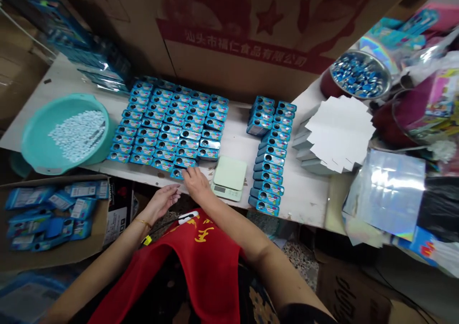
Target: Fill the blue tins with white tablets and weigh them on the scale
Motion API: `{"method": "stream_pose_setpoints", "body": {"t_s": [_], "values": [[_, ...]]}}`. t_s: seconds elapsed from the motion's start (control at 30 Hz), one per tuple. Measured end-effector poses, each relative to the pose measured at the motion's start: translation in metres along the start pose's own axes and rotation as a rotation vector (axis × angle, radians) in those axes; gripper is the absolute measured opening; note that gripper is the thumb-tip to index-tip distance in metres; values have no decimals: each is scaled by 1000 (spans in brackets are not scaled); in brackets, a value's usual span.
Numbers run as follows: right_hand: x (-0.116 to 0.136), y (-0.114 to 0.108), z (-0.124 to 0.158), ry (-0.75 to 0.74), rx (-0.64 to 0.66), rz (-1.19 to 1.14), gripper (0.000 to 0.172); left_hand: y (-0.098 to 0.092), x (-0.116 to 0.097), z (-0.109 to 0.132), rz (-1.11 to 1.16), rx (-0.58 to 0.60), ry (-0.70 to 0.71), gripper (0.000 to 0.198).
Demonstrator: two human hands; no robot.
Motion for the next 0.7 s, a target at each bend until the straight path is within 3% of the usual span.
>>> {"method": "stream_pose_setpoints", "body": {"t_s": [0.1,0.17,0.27,0.37,0.47,0.57,0.7], "values": [[-6,-2,-1,-64,-26,-4,35,12,-4,-6,-23,65,-17,16],[-35,-22,8,-7,-86,-2,34,15,-5,-7,-39,96,-12,19],[-108,-71,17,214,-242,87,30,15,-2,-4,-57,136,-8,21],[-187,-115,4,357,-349,285,29,17,2,6,-90,147,-11,20],[-243,-133,-22,435,-322,428,24,23,3,19,-68,113,2,23],[-262,-129,-40,376,-217,469,19,30,4,30,17,134,-18,29],[-234,-132,-25,226,-160,451,22,38,4,33,-1,170,-3,33]]}}
Point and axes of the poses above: each hand's wrist, its own z-axis away from the middle knuckle, its own y-axis out of the palm, x = y × z, the point moved 3 cm from there along -z, towards the middle knuckle, and after that the axes turned 1 degree about -y, right-handed, at the moved point
